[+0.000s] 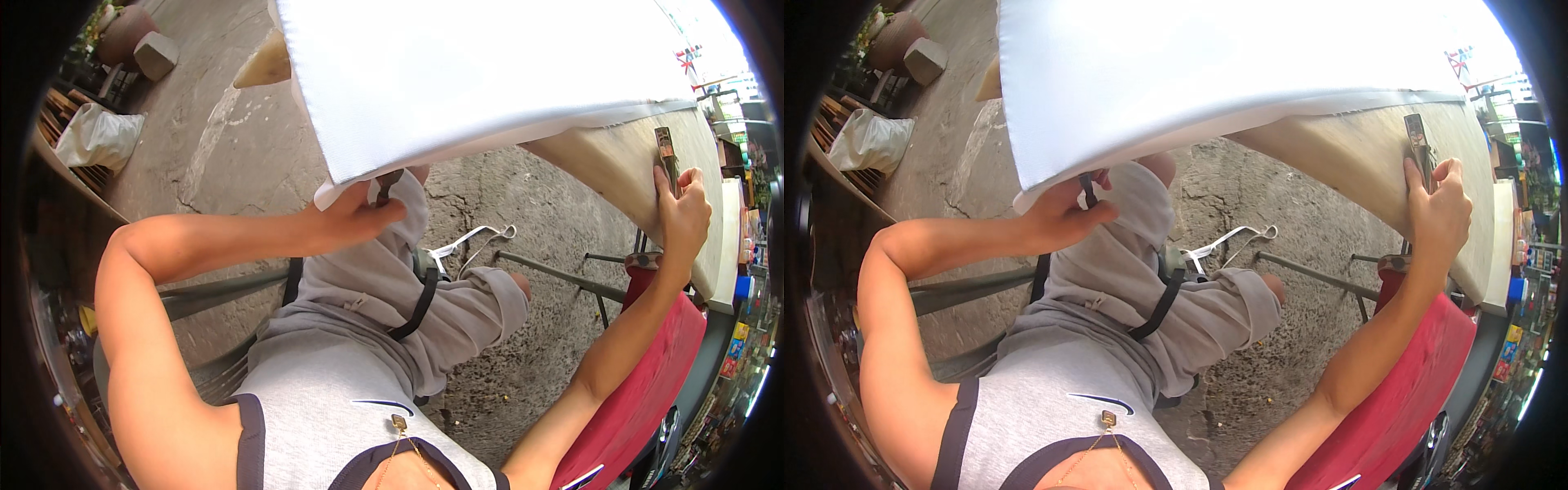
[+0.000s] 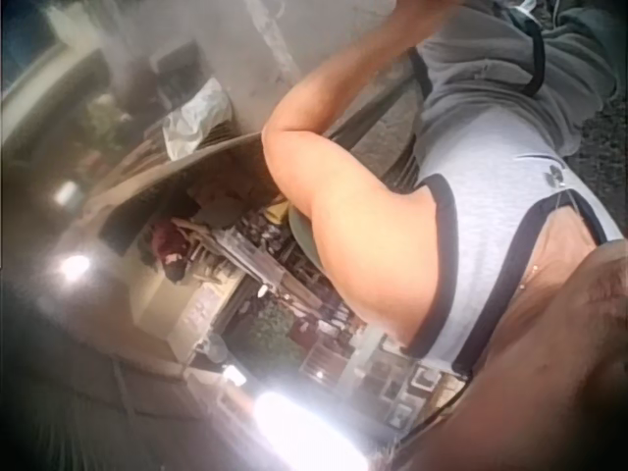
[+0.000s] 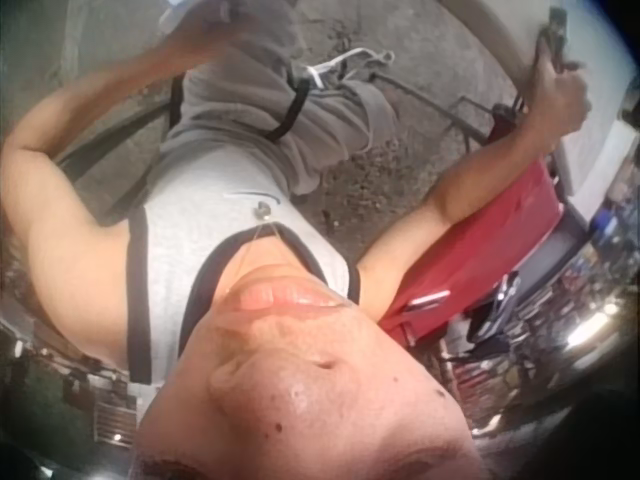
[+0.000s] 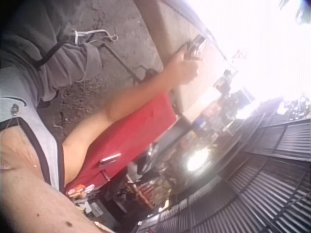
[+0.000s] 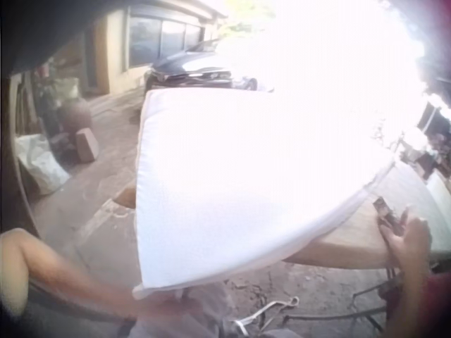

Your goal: The person is upholstering a piece of furniture by attaching white fabric to a wooden frame. They use a staple gun to secure the fabric, repeatedly pulling it taut and fastening it to the edges of the frame. The person also uses pliers to adjust or remove staples as needed during the process.

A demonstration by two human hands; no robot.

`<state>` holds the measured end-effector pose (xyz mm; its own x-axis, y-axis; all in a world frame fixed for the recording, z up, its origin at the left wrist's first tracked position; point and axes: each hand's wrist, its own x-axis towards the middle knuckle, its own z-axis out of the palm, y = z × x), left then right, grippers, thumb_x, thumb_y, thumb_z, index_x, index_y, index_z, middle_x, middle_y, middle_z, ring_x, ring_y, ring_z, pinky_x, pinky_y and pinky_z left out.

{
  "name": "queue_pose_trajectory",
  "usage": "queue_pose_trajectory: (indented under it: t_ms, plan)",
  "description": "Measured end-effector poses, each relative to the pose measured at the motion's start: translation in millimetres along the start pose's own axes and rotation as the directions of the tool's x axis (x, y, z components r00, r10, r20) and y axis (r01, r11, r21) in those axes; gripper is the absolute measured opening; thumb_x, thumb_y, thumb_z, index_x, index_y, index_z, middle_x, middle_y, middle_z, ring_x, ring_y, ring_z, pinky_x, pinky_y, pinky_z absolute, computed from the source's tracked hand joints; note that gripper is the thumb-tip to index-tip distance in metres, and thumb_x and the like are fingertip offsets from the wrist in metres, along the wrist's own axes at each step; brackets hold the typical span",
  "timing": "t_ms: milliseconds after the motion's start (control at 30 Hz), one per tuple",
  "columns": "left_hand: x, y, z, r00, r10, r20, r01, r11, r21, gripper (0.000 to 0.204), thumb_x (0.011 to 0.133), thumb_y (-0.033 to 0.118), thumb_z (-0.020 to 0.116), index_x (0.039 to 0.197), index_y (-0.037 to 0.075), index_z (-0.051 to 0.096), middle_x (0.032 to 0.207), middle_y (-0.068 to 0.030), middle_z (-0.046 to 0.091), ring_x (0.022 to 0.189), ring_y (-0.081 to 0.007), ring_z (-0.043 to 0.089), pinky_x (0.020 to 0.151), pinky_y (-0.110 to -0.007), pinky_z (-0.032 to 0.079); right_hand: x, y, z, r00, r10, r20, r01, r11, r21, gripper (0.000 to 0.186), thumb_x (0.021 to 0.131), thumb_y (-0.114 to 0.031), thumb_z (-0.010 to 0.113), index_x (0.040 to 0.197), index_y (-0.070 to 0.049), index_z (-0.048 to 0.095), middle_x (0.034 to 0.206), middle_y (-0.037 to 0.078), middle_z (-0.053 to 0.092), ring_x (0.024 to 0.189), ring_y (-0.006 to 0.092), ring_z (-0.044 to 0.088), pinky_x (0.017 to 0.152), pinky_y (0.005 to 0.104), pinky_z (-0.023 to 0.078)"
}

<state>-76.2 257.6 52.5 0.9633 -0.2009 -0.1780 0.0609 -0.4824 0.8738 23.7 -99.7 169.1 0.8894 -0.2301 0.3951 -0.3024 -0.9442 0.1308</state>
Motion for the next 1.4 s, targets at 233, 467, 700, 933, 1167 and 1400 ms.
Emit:
queue_pose_trajectory:
  t_ms: [233, 467, 700, 933, 1167, 1400]
  plan:
    - [4.0, -6.4, 4.1, 0.999, 0.051, -0.016, -0.052, 0.993, -0.11, 0.036, 0.076, 0.013, 0.065, 0.105, 0.004, 0.048, 0.099, -0.0066, 0.052, 0.086, -0.0137, 0.051, 0.064, -0.025, 0.045, -3.9, 1.1, 2.5, 1.0, -0.001, -0.005, 0.001, 0.997, 0.078, 0.042, 0.076, -0.046, 0.064, 0.085, -0.008, 0.048, 0.076, 0.015, 0.062, 0.077, 0.0357, 0.061, 0.069, 0.0429, 0.044]
    - [0.2, -23.1, 11.5, 0.969, 0.203, -0.142, -0.208, 0.978, -0.018, 0.029, 0.077, 0.016, 0.066, 0.099, 0.004, 0.052, 0.096, -0.0061, 0.052, 0.082, -0.0124, 0.05, 0.062, -0.026, 0.044, -2.7, 6.4, 9.3, 0.999, -0.008, -0.037, 0.01, 0.998, 0.062, 0.042, 0.076, -0.048, 0.062, 0.085, -0.009, 0.047, 0.085, 0.018, 0.063, 0.087, 0.0376, 0.06, 0.073, 0.0437, 0.044]
    - [1.2, -10.4, 0.2, 0.979, 0.193, -0.063, -0.186, 0.976, 0.109, 0.019, 0.076, 0.01, 0.064, 0.09, 0.002, 0.054, 0.077, -0.0031, 0.053, 0.062, -0.0094, 0.049, 0.051, -0.024, 0.041, -2.3, 3.0, 7.4, 0.999, 0.034, 0.03, -0.036, 0.998, 0.048, 0.043, 0.076, -0.05, 0.06, 0.086, -0.011, 0.048, 0.095, 0.02, 0.063, 0.095, 0.0396, 0.058, 0.078, 0.0443, 0.044]
    - [27.3, -66.1, -1.4, 0.575, 0.812, 0.097, -0.625, 0.359, 0.694, 0.008, 0.078, 0.004, 0.061, 0.083, 0.003, 0.054, 0.063, 0.0039, 0.045, 0.05, -0.0084, 0.044, 0.043, -0.025, 0.041, -2.0, 9.8, 16.8, 0.996, -0.015, -0.086, 0.02, 0.998, 0.063, 0.045, 0.076, -0.051, 0.061, 0.085, -0.01, 0.047, 0.079, 0.014, 0.058, 0.077, 0.0347, 0.058, 0.07, 0.0414, 0.044]
    - [4.9, 9.6, 3.9, 0.996, 0.044, -0.073, -0.051, 0.994, -0.099, 0.022, 0.079, 0.012, 0.068, 0.094, 0.004, 0.054, 0.078, -0.002, 0.052, 0.071, -0.0098, 0.051, 0.06, -0.025, 0.043, -6.1, 3.0, 6.7, 0.998, 0.056, 0.017, -0.057, 0.994, 0.089, 0.043, 0.077, -0.05, 0.06, 0.087, -0.01, 0.046, 0.089, 0.019, 0.063, 0.09, 0.0388, 0.059, 0.076, 0.0433, 0.043]
    - [-14.3, 0.2, 15.9, 0.997, 0.028, 0.072, -0.004, 0.952, -0.306, 0.034, 0.078, 0.007, 0.064, 0.09, 0.01, 0.033, 0.081, -0.0015, 0.04, 0.083, -0.0126, 0.047, 0.07, -0.028, 0.041, -6.7, 2.9, 9.4, 0.999, 0.025, -0.02, -0.023, 0.994, 0.111, 0.042, 0.077, -0.049, 0.06, 0.087, -0.01, 0.046, 0.086, 0.019, 0.062, 0.087, 0.0386, 0.059, 0.075, 0.0434, 0.043]
